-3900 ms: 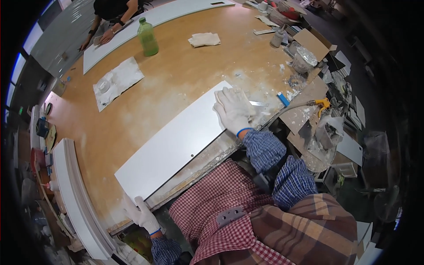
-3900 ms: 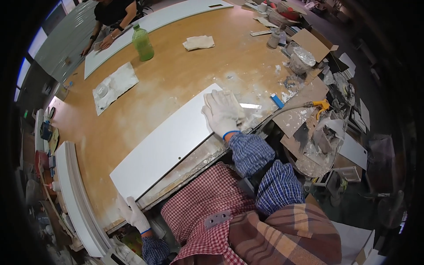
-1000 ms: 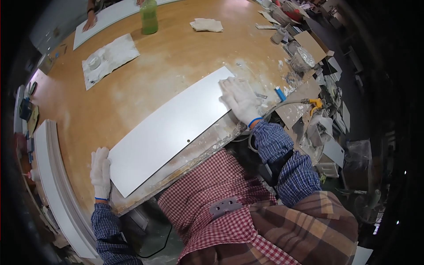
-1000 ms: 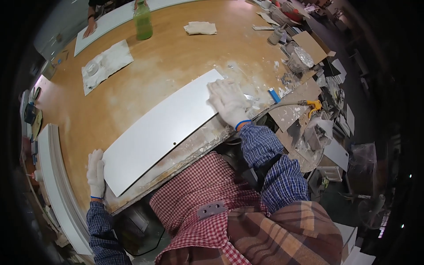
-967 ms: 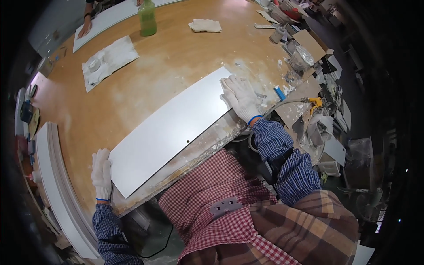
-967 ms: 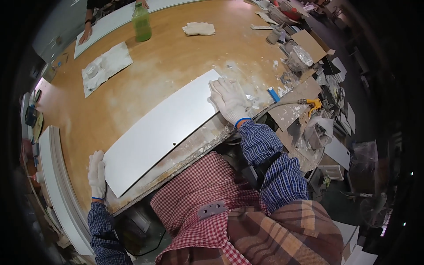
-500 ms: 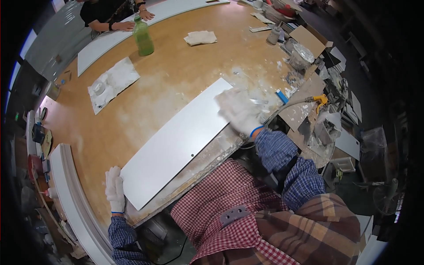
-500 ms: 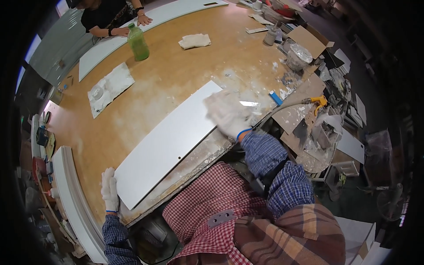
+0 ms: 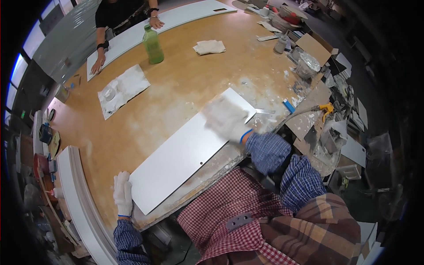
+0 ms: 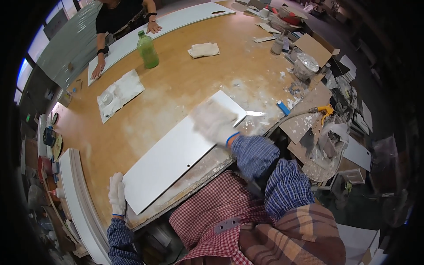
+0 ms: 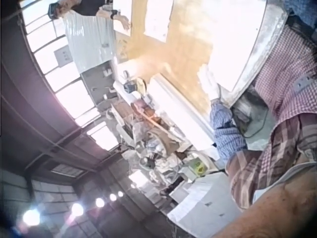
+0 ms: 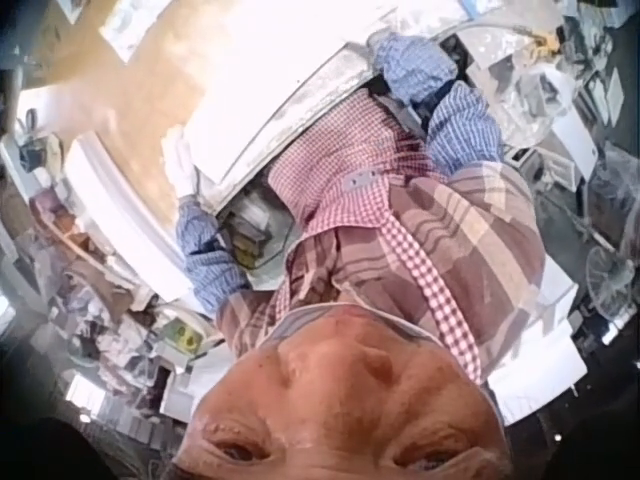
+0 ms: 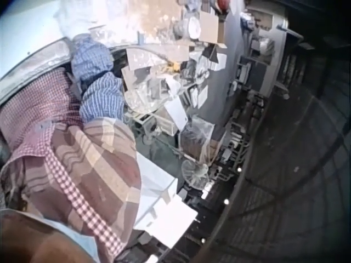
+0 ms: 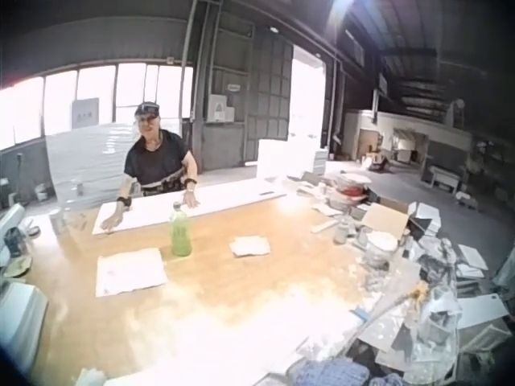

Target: Sanding the surface and edges of a white-painted wooden board using a hand-held sanding block.

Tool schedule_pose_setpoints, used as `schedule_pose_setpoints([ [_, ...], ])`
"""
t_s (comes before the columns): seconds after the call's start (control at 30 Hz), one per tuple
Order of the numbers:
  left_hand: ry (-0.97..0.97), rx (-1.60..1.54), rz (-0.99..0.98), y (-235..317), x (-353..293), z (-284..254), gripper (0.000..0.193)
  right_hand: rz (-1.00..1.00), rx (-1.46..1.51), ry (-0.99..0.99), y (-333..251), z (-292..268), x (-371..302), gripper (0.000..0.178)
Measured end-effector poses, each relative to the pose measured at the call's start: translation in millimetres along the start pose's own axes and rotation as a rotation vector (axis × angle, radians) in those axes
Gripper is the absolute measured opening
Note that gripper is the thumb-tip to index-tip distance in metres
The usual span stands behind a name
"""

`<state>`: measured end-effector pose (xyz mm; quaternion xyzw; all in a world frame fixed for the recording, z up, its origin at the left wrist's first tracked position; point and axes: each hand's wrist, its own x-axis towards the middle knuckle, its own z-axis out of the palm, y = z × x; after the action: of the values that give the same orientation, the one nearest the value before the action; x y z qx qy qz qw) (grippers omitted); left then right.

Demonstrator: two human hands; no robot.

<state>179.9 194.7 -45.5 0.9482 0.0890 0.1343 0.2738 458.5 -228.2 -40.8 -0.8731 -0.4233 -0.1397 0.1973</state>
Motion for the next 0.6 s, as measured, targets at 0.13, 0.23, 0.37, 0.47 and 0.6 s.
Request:
schedule_pose_setpoints([
  [0.13,0.053,-0.051,0.020,14.7,-1.0,-4.1,0.029,0.343,-0.013,0.071,52.3,-13.4,26.4,0.048],
  [0.23,0.044,-0.090,0.016,19.2,-0.4,-9.5,0.027,0.276,-0.159,-0.008,-14.1,12.3,42.3,0.043],
  [0.37,0.061,-0.152,-0.172,21.1,-11.0,-9.6,0.031,-0.142,0.161,0.090,-171.7,76.6,61.2,0.044],
  [0.47,0.050,-0.772,-0.298,19.6,16.6,-21.3,0.056,-0.340,0.352,0.017,-272.4,76.1,68.4,0.045],
  [0.6,0.322,-1.104,-0.430,-22.5,-6.8,-46.5,0.063,-0.720,0.497,-0.021,-353.0,77.1,46.0,0.045],
])
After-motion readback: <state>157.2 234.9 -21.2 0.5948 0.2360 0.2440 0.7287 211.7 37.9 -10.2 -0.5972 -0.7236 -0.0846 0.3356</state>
